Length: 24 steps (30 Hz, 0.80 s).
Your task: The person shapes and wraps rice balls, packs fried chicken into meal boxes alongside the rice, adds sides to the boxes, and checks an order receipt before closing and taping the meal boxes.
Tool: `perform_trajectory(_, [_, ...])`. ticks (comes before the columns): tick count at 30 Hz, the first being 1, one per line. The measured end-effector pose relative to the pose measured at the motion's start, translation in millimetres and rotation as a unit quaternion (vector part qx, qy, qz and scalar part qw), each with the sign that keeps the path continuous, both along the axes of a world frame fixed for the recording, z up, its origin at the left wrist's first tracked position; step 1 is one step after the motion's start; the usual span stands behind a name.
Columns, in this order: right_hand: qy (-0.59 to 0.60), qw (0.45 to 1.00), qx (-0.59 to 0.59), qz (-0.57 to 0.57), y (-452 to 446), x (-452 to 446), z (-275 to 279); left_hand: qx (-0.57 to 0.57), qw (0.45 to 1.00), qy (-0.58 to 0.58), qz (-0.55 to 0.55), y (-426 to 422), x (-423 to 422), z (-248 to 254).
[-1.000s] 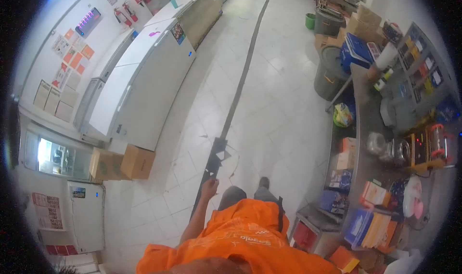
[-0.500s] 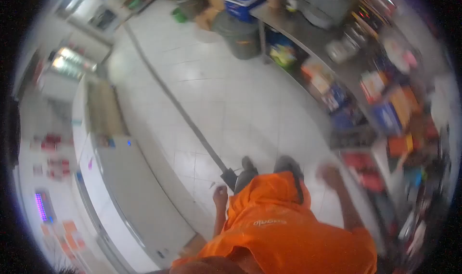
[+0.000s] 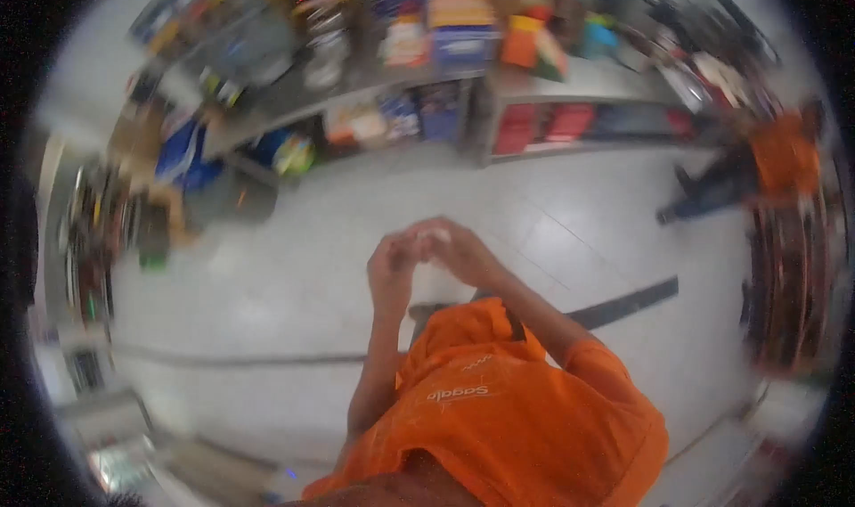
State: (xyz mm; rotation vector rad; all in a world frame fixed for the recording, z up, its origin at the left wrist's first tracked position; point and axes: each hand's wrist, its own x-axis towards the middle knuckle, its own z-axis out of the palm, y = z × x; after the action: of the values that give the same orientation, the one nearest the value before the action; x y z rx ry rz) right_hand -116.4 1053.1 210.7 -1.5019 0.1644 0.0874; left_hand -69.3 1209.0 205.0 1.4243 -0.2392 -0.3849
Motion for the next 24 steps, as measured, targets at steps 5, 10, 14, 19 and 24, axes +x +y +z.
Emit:
perform_trajectory(5, [0.061, 0.986, -0.039, -0.152, -98.3, -117.3, -35.8, 0.042, 0.994, 0.002, -0.098, -100.1, -61.1, -44.4])
perform_trajectory(10, [0.104, 0.951, -0.014, -0.292, -190.8, -236.7, -47.5, 0.021, 0.978, 0.042, -0.204, -215.7, -144.6, -52.0])
perform_trajectory(14, [0.024, 0.924, 0.025, -0.381, -237.7, -298.8, -50.4, 0.005, 0.947, 0.033, -0.319, -301.4, -207.4, -58.0])
perform_trajectory(19, [0.064, 0.880, -0.125, -0.453, -312.6, -375.8, -80.3, 0.079, 0.901, 0.055, -0.423, -381.9, -228.0, -62.0])
perform_trajectory(24, [0.168, 0.785, -0.011, -0.596, -344.7, -442.8, -95.8, 0.136, 0.809, 0.055, -0.569, -470.6, -256.6, -74.7])
